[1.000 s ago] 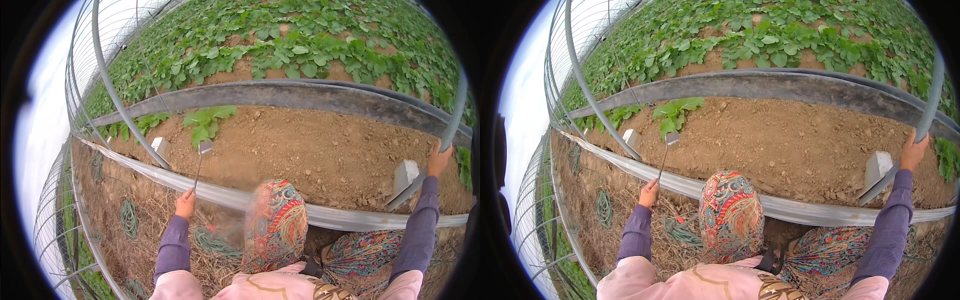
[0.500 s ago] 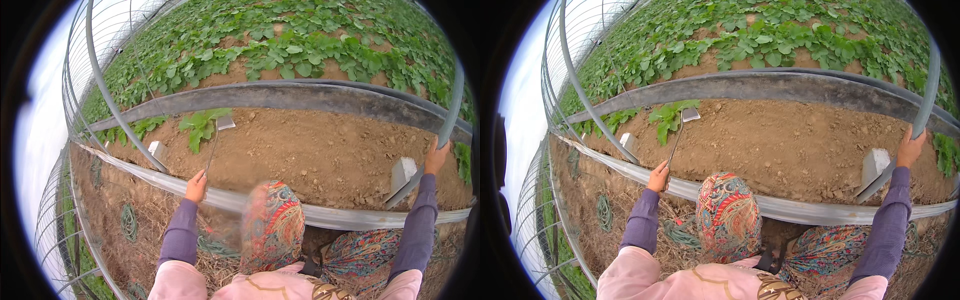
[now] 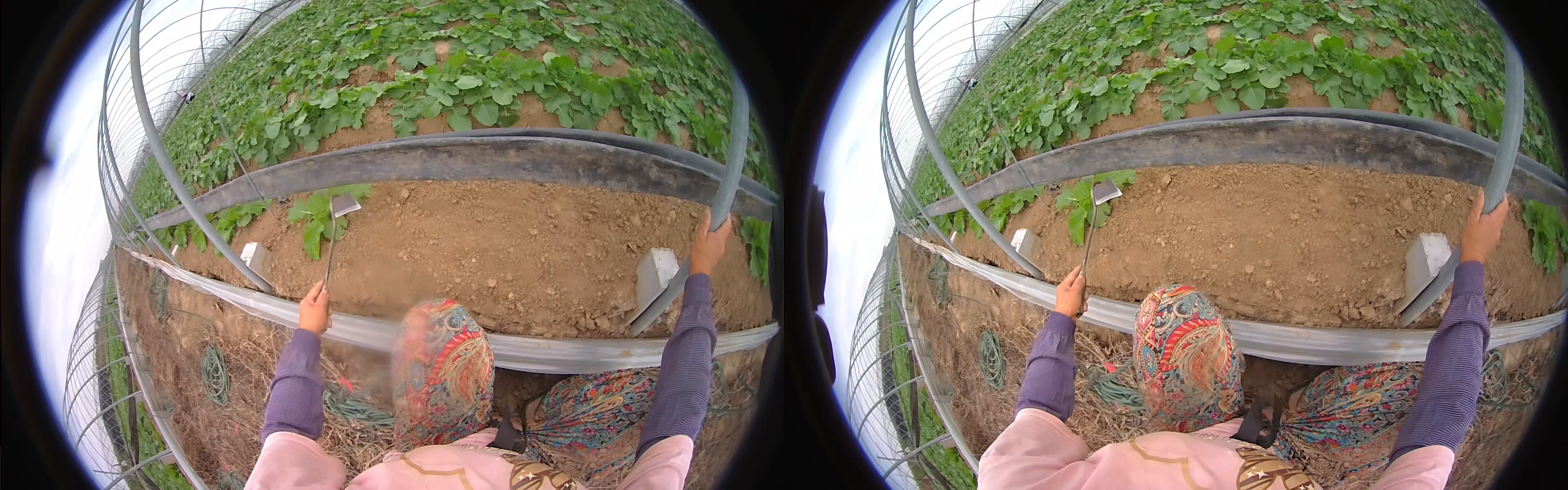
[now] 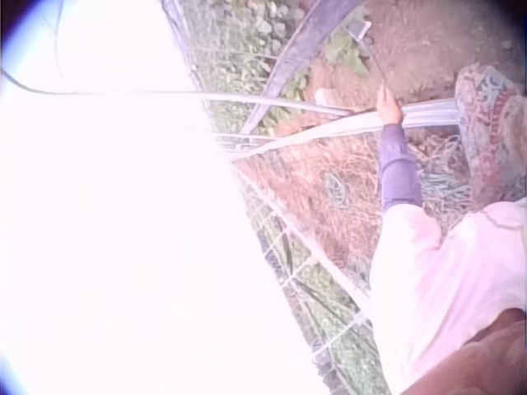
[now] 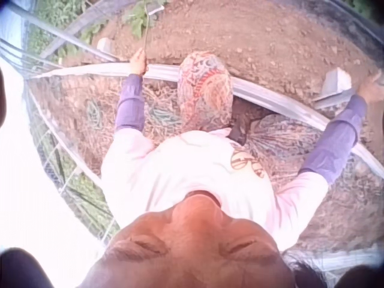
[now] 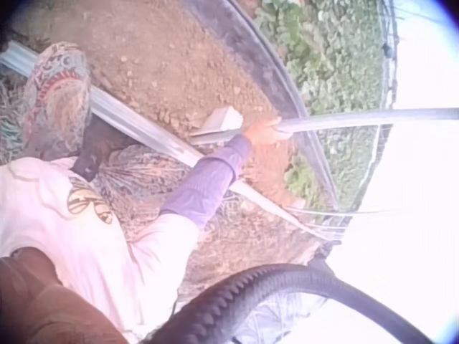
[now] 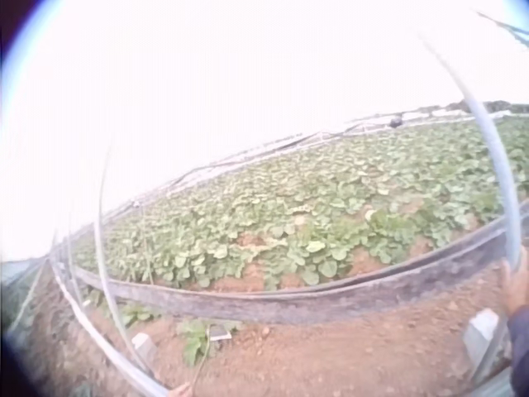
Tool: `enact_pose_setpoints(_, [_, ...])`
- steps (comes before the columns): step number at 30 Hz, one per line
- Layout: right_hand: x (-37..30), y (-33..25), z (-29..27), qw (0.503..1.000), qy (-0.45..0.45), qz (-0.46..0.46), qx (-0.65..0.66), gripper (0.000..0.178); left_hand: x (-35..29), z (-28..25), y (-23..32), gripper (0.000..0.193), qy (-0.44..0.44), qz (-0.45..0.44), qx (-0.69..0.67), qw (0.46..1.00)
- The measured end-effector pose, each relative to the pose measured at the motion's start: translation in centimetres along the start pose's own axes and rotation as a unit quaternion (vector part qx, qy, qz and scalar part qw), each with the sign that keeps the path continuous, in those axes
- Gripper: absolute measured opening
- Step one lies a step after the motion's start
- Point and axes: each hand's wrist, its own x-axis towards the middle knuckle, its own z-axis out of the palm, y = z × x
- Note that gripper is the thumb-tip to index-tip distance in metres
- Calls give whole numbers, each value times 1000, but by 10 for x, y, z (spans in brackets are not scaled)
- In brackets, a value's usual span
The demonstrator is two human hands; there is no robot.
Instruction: The person kneels in a garden bed and uses a small hand hoe to break up and level the soil between rows of green leafy plants. The person repeatedly scrapes and smooths the soil surface along the bed.
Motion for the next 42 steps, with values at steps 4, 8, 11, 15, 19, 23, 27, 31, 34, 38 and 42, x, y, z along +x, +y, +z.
enact_pose_setpoints(4, [0, -4, 2, 1000, -9, 14, 11, 51, 2, -11, 4, 36, -9, -51, 4, 999])
enact_pose_setpoints(8, [0, -6, -2, 999, -14, 29, -1, 52, -28, -7, 4, 36, -51, 29, 16, 998])
enact_pose_setpoints(11, [-1, -8, -3, 1000, -7, 29, -5, 52, -44, -3, -4, 35, -97, 38, 7, 995])
enact_pose_setpoints(15, [-4, -14, -4, 999, -19, 43, -11, 52, -22, 11, 0, 34, -110, -20, 113, 987])
enact_pose_setpoints(19, [2, -8, -2, 1000, -3, 18, 0, 52, 16, 36, 14, 34, -78, 43, 36, 995])
enact_pose_setpoints(23, [-2, -9, -2, 1000, 1, 28, -4, 52, 34, 55, 32, 34, -104, -20, 85, 991])
enact_pose_setpoints(27, [-1, -10, -3, 1000, -10, 28, -2, 52, 41, 60, 45, 37, -104, -11, 62, 993])
enact_pose_setpoints(31, [0, -5, 1, 1000, 13, 4, -13, 52, 42, 67, 45, 38, -131, -43, 102, 985])
enact_pose_setpoints(34, [-2, -8, -1, 1000, 5, 13, -3, 52, 30, 64, 64, 37, -117, -7, 72, 990])
enact_pose_setpoints(38, [-1, -13, -1, 999, -6, 33, 1, 52, 14, 45, 21, 37, -114, 135, 201, 963])
enact_pose_setpoints(42, [-1, -10, -5, 1000, 4, 26, -9, 52, 6, 32, 49, 37, -156, -10, 118, 981])
